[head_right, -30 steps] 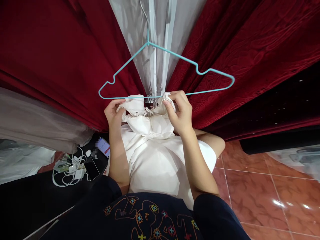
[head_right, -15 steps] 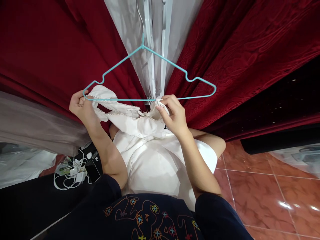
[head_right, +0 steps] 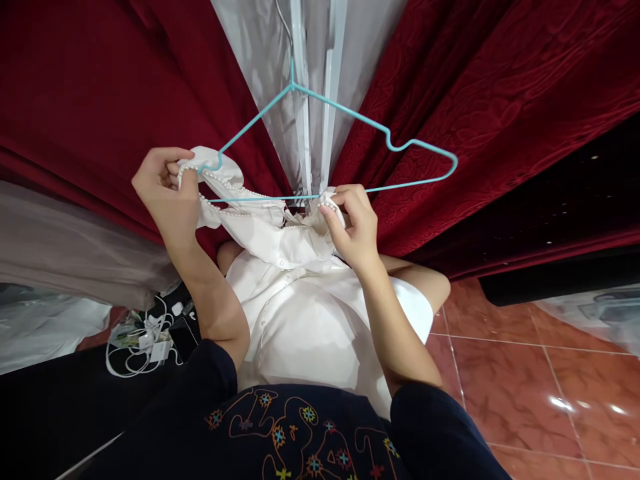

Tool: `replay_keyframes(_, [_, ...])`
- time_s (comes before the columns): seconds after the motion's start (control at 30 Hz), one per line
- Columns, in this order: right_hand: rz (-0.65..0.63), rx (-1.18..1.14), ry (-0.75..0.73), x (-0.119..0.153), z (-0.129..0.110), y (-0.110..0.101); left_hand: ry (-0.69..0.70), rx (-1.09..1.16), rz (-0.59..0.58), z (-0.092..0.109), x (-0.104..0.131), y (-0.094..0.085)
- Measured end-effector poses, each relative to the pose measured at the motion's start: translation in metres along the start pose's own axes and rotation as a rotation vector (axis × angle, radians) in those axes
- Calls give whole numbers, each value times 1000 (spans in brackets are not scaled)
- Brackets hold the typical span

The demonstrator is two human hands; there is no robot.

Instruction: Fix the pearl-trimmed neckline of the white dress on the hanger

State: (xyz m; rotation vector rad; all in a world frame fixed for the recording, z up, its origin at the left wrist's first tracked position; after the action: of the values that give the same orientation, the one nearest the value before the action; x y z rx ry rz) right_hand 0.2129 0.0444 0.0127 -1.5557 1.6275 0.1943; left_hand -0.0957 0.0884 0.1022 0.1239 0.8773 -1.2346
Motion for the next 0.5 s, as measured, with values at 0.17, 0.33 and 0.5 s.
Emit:
replay_keyframes(0.17, [-46,2,5,1,0,3,0,-6,15,1,-5,5])
replay_keyframes(0.33, [-90,19,10,1,0,2,-111,102,-10,-14,-13,23])
replay_keyframes(0.5, [-104,-4,60,1,2,4,-123,215,-13,-14,-10,41])
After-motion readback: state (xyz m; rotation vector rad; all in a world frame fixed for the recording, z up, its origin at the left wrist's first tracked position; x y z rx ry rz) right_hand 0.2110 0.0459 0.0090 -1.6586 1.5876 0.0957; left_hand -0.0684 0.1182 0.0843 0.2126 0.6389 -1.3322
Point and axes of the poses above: each hand's wrist, its own x-axis away from the middle knuckle, its own y-axis out of the palm, z = x × y, the point moved 5 cm from there along -x, towards the middle knuckle, and after that the axes turned 14 degrees about -z, right-handed, at the moved point
